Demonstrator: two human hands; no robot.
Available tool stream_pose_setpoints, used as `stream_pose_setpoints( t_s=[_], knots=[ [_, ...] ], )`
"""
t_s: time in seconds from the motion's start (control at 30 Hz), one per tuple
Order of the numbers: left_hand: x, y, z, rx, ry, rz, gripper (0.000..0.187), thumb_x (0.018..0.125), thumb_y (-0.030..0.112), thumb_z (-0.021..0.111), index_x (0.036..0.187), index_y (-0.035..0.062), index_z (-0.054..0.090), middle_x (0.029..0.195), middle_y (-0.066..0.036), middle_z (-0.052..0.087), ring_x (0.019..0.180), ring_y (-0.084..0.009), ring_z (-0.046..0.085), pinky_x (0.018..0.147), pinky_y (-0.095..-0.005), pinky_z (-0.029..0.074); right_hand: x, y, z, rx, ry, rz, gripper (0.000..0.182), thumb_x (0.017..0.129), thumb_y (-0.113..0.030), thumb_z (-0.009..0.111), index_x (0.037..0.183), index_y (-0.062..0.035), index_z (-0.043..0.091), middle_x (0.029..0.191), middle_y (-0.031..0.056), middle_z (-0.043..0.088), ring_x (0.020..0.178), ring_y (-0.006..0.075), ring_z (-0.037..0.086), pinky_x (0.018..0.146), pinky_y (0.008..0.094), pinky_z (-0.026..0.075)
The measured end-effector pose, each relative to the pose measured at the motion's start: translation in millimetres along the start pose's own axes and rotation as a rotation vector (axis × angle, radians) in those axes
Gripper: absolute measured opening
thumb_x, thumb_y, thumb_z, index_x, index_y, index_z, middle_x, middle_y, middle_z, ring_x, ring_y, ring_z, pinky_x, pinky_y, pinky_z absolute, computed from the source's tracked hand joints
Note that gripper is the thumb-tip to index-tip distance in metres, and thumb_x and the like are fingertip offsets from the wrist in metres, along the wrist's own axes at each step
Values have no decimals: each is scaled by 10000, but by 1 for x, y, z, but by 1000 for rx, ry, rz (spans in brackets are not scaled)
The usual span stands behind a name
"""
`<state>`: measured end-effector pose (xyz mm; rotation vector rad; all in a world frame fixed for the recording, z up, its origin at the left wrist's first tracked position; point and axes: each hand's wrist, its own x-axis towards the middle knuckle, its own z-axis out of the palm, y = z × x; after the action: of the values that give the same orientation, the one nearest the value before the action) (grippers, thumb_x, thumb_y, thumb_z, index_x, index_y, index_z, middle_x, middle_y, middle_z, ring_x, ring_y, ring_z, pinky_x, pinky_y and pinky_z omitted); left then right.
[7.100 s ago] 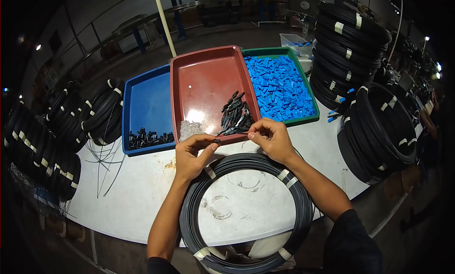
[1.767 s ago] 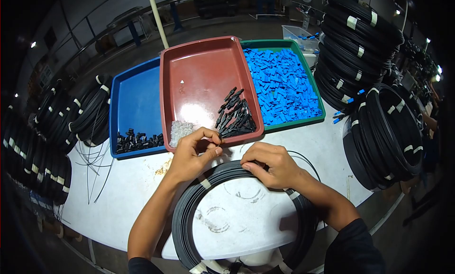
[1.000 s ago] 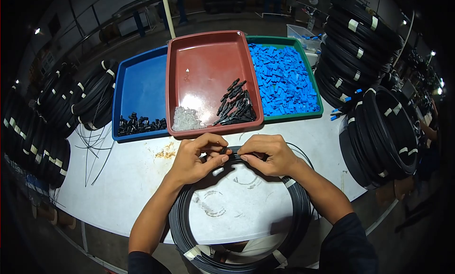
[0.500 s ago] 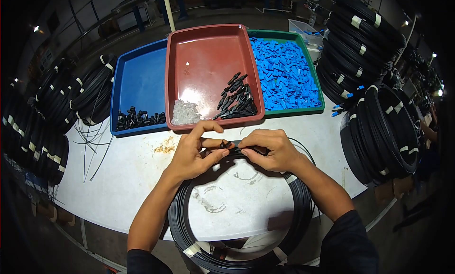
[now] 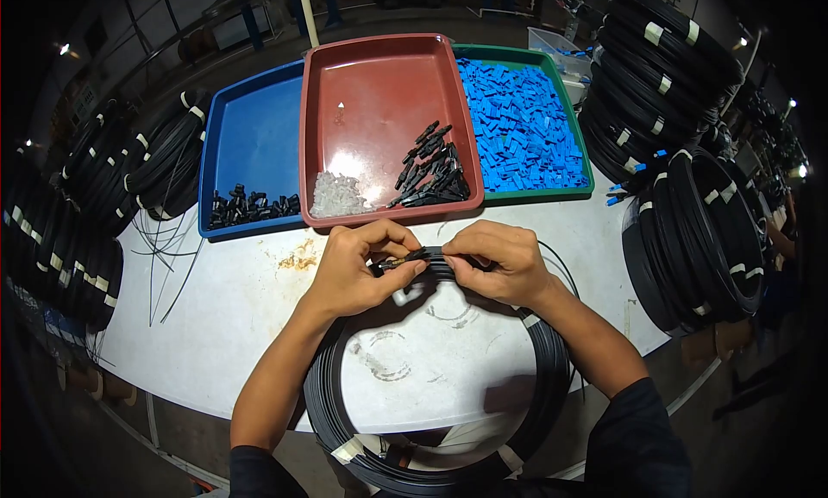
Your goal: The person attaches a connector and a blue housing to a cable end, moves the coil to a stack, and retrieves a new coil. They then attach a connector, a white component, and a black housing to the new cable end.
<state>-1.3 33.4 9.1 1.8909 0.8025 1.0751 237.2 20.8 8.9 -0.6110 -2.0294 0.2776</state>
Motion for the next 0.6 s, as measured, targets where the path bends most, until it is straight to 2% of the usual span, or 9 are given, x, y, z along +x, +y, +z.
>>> stream_pose_setpoints(
  t_s=[0.2, 0.27, 0.6],
  knots=[
    [1, 6, 1, 10, -17, -8, 199, 812, 68, 819, 954, -30, 718, 774, -77, 751, 703, -89, 702, 636, -216, 533, 0, 0, 1, -9, 4, -14, 154, 755, 22, 767, 902, -2, 726, 824, 104, 715, 698, 217, 696, 611, 311, 556],
    [0, 7, 0, 29, -61, -46, 187, 816, 7, 814, 959, -33, 701, 829, -58, 734, 747, -76, 678, 669, -209, 523, 0, 1, 1, -6, 5, -24, 155, 754, 20, 769, 902, -3, 727, 823, 103, 715, 697, 216, 696, 610, 311, 556],
    [0, 10, 1, 18, -60, -45, 174, 825, 3, 806, 954, -42, 700, 823, -58, 735, 765, -81, 689, 677, -206, 514, -1, 2, 2, -3, 1, -26, 160, 750, 13, 778, 902, -9, 736, 814, 92, 711, 687, 202, 695, 601, 300, 555]
  ],
)
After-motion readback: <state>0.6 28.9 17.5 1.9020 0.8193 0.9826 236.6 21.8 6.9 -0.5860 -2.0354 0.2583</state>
